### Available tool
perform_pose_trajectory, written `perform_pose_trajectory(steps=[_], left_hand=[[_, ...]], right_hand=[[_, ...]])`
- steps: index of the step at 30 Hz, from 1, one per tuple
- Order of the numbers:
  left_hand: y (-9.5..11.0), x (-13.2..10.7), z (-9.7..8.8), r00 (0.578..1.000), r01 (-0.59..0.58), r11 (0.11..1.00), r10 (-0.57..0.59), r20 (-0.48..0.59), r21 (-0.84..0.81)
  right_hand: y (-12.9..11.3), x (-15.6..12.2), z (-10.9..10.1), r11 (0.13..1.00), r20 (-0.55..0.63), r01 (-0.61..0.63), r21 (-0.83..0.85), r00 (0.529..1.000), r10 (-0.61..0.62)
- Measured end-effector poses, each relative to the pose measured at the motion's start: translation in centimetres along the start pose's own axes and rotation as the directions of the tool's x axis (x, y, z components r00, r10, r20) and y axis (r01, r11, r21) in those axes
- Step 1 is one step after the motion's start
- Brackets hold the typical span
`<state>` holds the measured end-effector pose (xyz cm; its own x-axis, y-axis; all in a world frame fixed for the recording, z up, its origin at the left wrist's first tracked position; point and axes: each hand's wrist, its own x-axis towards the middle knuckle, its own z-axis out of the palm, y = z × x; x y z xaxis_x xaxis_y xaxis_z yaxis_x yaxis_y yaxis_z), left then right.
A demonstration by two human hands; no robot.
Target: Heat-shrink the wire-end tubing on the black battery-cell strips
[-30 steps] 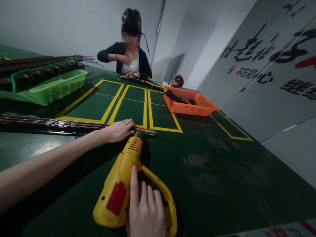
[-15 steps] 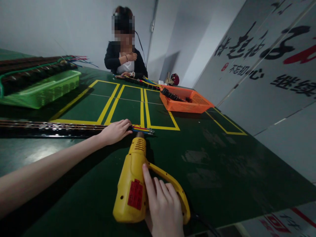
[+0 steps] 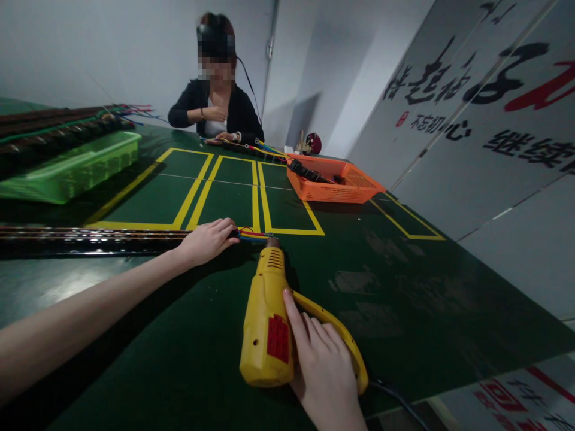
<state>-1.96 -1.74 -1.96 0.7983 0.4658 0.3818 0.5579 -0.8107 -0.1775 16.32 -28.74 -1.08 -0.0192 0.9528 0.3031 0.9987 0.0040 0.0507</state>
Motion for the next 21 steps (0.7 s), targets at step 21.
perform_pose_trajectory(steps=[21], left_hand=[[0.6,0.0,-0.9,0.998,0.065,0.997,-0.063,0.031,-0.051]], right_hand=[[-1.7,0.0,-1.4,0.977,0.089,-0.009,0.211,0.996,-0.01]])
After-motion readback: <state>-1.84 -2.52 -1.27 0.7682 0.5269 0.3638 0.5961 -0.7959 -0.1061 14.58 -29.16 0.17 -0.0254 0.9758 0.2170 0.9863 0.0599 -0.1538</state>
